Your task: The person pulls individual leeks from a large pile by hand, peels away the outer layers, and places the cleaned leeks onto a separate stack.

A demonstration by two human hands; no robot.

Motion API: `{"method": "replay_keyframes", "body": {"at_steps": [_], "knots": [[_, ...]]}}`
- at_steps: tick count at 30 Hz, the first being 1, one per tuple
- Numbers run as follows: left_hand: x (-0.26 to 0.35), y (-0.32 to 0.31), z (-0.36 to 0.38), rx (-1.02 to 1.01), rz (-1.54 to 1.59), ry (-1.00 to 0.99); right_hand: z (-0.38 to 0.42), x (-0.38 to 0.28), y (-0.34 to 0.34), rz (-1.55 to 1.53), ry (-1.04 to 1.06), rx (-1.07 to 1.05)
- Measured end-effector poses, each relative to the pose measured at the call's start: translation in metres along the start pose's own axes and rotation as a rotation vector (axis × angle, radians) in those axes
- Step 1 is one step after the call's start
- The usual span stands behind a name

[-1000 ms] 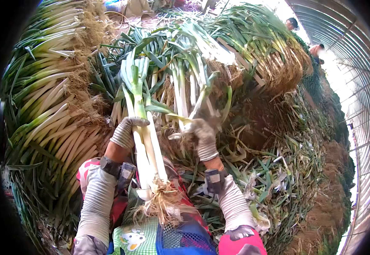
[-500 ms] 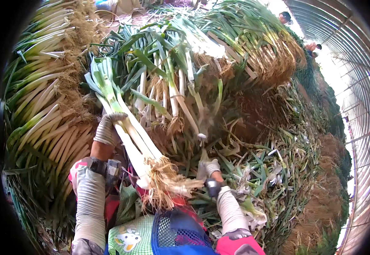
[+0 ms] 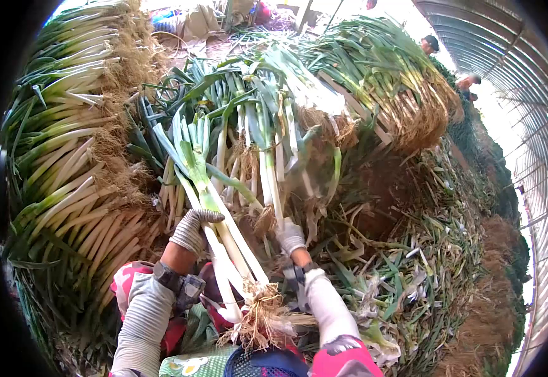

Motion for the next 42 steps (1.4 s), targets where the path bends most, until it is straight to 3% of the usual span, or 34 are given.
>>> {"method": "replay_keyframes", "body": {"at_steps": [1,3,6,7,9,10,12,13,15,16,18,20,21,24,26,28,29,31,33,35,37,41,42], "knots": [[-0.001,0.000,0.001,0.013,-0.007,0.003,0.017,-0.011,0.037,-0.048,0.113,0.209],[-0.002,-0.007,-0.001,-0.006,-0.011,-0.013,0.059,-0.049,0.121,-0.372,0.294,0.322],[-0.014,-0.026,0.007,-0.117,0.056,0.010,0.103,-0.110,0.176,-0.303,0.552,0.309],[-0.015,-0.031,0.011,-0.131,0.056,0.020,0.117,-0.129,0.178,-0.122,0.746,0.436],[-0.017,-0.039,0.013,-0.210,0.112,0.012,0.118,-0.133,0.146,-0.139,0.621,0.137],[-0.013,-0.032,0.017,-0.153,0.115,-0.052,0.101,-0.112,0.108,-0.079,0.400,-0.107],[-0.006,-0.043,0.028,-0.253,0.177,-0.104,0.106,-0.118,0.090,-0.365,0.501,-0.106],[-0.003,-0.045,0.033,-0.286,0.218,-0.097,0.110,-0.110,0.074,-0.673,0.391,-0.323],[0.002,-0.041,0.017,-0.437,0.323,-0.114,0.137,-0.116,0.063,-1.320,-0.026,-0.648],[0.006,-0.039,0.015,-0.442,0.310,-0.144,0.163,-0.143,0.107,-1.067,0.295,-0.480],[0.020,-0.042,0.032,-0.367,0.259,-0.222,0.182,-0.142,0.116,-0.785,0.610,-0.421],[0.029,-0.041,0.037,-0.325,0.276,-0.241,0.196,-0.123,0.115,-0.683,0.758,-0.384],[0.031,-0.037,0.031,-0.326,0.315,-0.238,0.201,-0.098,0.105,-1.116,0.378,-0.558],[0.045,-0.019,0.029,-0.135,0.303,-0.304,0.241,-0.054,0.131,-0.099,0.699,-0.079],[0.050,-0.026,0.043,-0.133,0.316,-0.286,0.259,0.016,0.120,0.371,0.586,-0.059],[0.048,-0.024,0.026,-0.233,0.352,-0.259,0.251,0.185,0.080,0.520,0.058,-0.329],[0.050,-0.019,0.020,-0.225,0.356,-0.332,0.254,0.175,0.098,0.529,0.126,-0.273],[0.037,-0.027,0.029,-0.192,0.312,-0.323,0.233,0.133,0.143,0.256,0.124,-0.098],[0.016,-0.032,0.022,-0.267,0.334,-0.202,0.194,0.088,0.173,-0.172,0.205,0.022],[0.005,-0.031,0.027,-0.184,0.229,-0.194,0.176,-0.014,0.202,-0.380,0.332,-0.108],[-0.010,-0.034,0.031,-0.177,0.183,-0.076,0.169,-0.102,0.199,-0.633,0.475,-0.378],[-0.005,-0.047,0.046,-0.245,0.165,-0.161,0.180,-0.196,0.155,-0.063,0.546,-0.513],[-0.006,-0.059,0.064,-0.303,0.206,-0.075,0.180,-0.205,0.143,-0.212,0.574,-0.538]]}}
Point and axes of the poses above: each hand's wrist, its own z-axis away from the middle knuckle, its own y-axis out of the back of the hand, x = y × z, the point moved 9 cm from there along -z, towards the middle knuckle, and after that the axes turned 5 degrees about z, right-handed, at the moved point
